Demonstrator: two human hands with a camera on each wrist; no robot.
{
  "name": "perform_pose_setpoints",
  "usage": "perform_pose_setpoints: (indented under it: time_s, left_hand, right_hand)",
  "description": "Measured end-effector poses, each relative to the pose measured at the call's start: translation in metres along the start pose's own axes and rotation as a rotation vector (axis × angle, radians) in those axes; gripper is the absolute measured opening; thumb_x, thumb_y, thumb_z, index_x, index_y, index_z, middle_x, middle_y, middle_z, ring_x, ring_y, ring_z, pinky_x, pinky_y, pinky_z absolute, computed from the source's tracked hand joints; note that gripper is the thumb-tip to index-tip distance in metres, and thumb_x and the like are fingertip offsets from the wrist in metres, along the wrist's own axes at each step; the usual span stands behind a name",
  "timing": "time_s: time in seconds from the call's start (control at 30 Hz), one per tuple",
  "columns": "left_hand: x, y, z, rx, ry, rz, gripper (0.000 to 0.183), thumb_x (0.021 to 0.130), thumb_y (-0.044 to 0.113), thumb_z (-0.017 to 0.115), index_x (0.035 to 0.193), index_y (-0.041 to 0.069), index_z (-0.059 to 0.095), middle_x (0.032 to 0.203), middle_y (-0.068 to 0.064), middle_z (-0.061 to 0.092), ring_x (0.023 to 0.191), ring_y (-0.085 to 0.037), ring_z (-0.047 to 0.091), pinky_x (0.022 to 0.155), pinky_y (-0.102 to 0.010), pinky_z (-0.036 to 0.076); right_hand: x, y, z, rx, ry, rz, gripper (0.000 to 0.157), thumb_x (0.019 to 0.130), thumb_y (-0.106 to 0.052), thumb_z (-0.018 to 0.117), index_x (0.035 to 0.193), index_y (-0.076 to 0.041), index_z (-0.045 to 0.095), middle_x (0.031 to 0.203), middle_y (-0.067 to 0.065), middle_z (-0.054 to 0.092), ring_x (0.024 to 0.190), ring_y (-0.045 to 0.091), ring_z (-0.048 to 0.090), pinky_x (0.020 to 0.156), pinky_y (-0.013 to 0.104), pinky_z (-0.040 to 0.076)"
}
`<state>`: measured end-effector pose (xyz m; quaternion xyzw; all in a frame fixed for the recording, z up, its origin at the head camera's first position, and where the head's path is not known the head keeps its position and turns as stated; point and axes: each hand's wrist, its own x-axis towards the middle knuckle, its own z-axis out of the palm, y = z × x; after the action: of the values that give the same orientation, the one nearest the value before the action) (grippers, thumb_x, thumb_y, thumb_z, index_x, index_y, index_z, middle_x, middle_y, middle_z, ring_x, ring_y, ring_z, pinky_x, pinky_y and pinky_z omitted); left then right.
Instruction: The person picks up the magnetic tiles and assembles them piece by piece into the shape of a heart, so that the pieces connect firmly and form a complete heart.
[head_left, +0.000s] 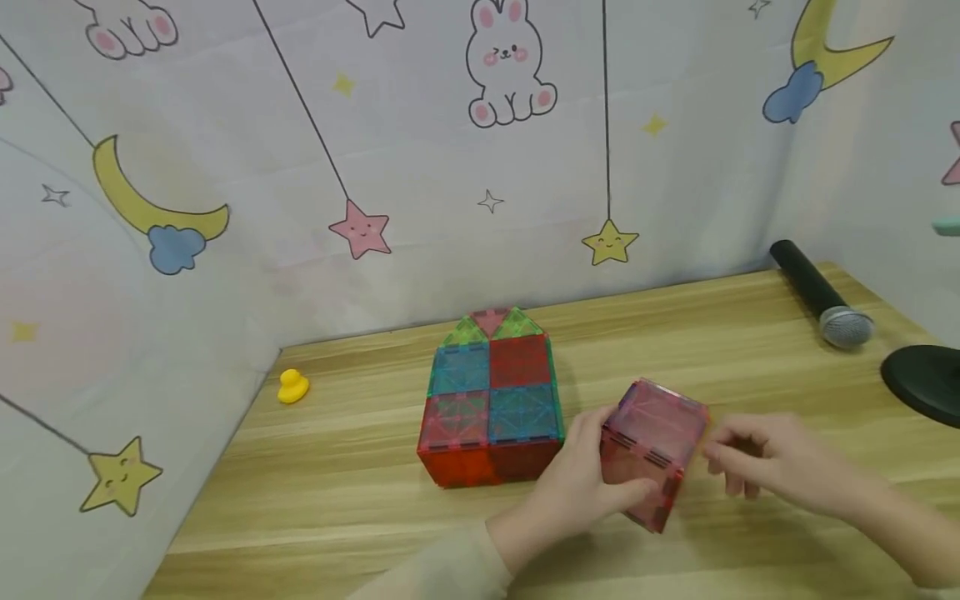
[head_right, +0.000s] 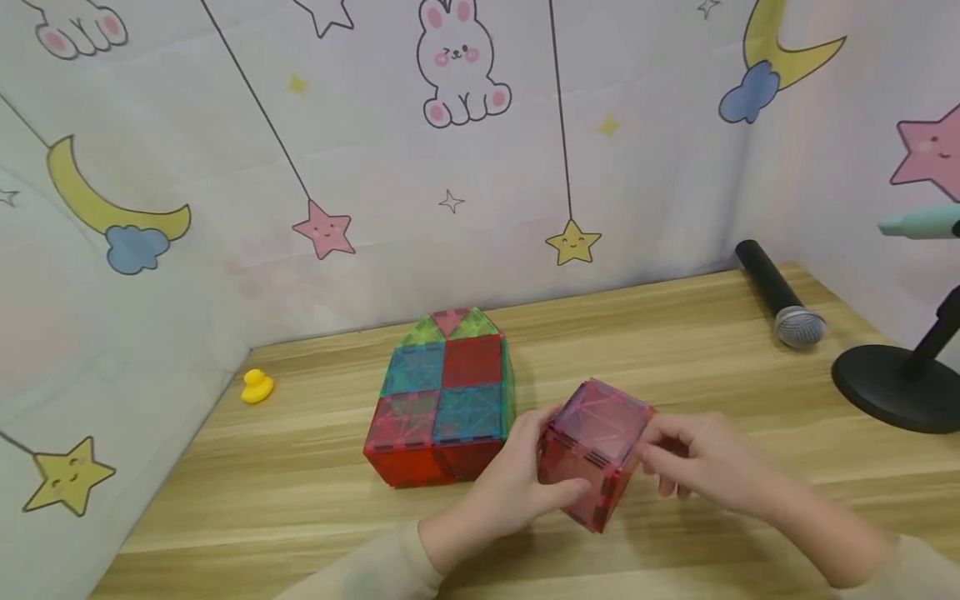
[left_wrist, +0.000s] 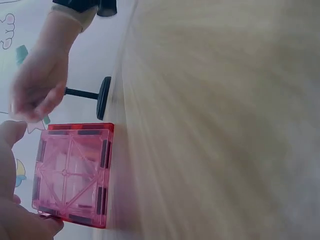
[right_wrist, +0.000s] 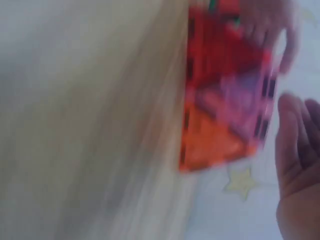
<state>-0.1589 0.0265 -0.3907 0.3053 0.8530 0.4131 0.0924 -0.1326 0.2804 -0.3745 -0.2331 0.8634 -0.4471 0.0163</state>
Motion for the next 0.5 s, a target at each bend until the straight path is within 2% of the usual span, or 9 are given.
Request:
perform_pose_setpoints:
  time_s: [0.07,0.1,0.17,0.27,0.33,0.5]
  left_hand:
    - [0.002,0.002,0.0,-0.013,-0.018,-0.012,0.083,0.081,0.044,0.07,0.145,0.014,0.026,0.135,0.0,0.037,0.114,-0.008,0.043,0.09,-0.028,0.043]
    - [0.004,0.004,0.002,-0.02,-0.033,-0.015,0.085,0.081,0.045,0.071,0.146,0.015,0.026,0.134,0.0,0.038,0.114,-0.008,0.043,0.089,-0.028,0.043]
    - [0.006,0.007,0.007,-0.019,-0.064,-0.008,0.087,0.08,0.046,0.071,0.147,0.017,0.023,0.135,0.002,0.038,0.114,-0.007,0.043,0.088,-0.028,0.043]
    - [0.008,0.011,0.016,-0.019,-0.093,0.006,0.089,0.079,0.046,0.072,0.148,0.022,0.021,0.138,0.004,0.035,0.117,-0.008,0.041,0.088,-0.029,0.043]
    - [0.009,0.013,0.021,0.012,-0.071,0.013,0.092,0.077,0.048,0.073,0.148,0.021,0.021,0.14,0.004,0.034,0.12,-0.009,0.039,0.09,-0.031,0.042]
    - [0.005,0.014,0.027,0.157,0.014,-0.035,0.103,0.07,0.055,0.076,0.148,0.017,0.02,0.137,-0.004,0.035,0.118,-0.012,0.038,0.088,-0.031,0.044]
  right_hand:
    - [0.006,0.008,-0.007,-0.183,0.097,-0.13,0.016,0.085,-0.005,0.067,0.101,-0.008,0.064,0.083,-0.009,0.062,0.067,0.004,0.056,0.053,0.025,0.048]
    - [0.009,0.014,-0.011,-0.277,0.136,-0.16,0.024,0.082,-0.007,0.072,0.105,-0.011,0.065,0.09,-0.008,0.063,0.073,0.004,0.056,0.055,0.024,0.047]
    - [0.011,0.027,-0.018,-0.369,0.146,-0.189,0.038,0.077,-0.009,0.077,0.113,-0.012,0.064,0.103,-0.005,0.06,0.084,0.002,0.053,0.061,0.024,0.048]
    - [0.005,0.039,-0.024,-0.36,0.081,-0.171,0.044,0.077,-0.014,0.078,0.118,-0.012,0.061,0.111,-0.001,0.057,0.09,0.002,0.051,0.064,0.025,0.049]
    - [0.001,0.039,-0.025,-0.315,0.057,-0.13,0.042,0.079,-0.015,0.076,0.117,-0.009,0.061,0.106,-0.002,0.058,0.086,-0.001,0.052,0.063,0.024,0.049]
    - [0.001,0.03,-0.029,-0.286,-0.012,-0.036,0.032,0.079,-0.025,0.075,0.104,-0.012,0.06,0.088,-0.009,0.057,0.074,-0.001,0.051,0.057,0.023,0.046]
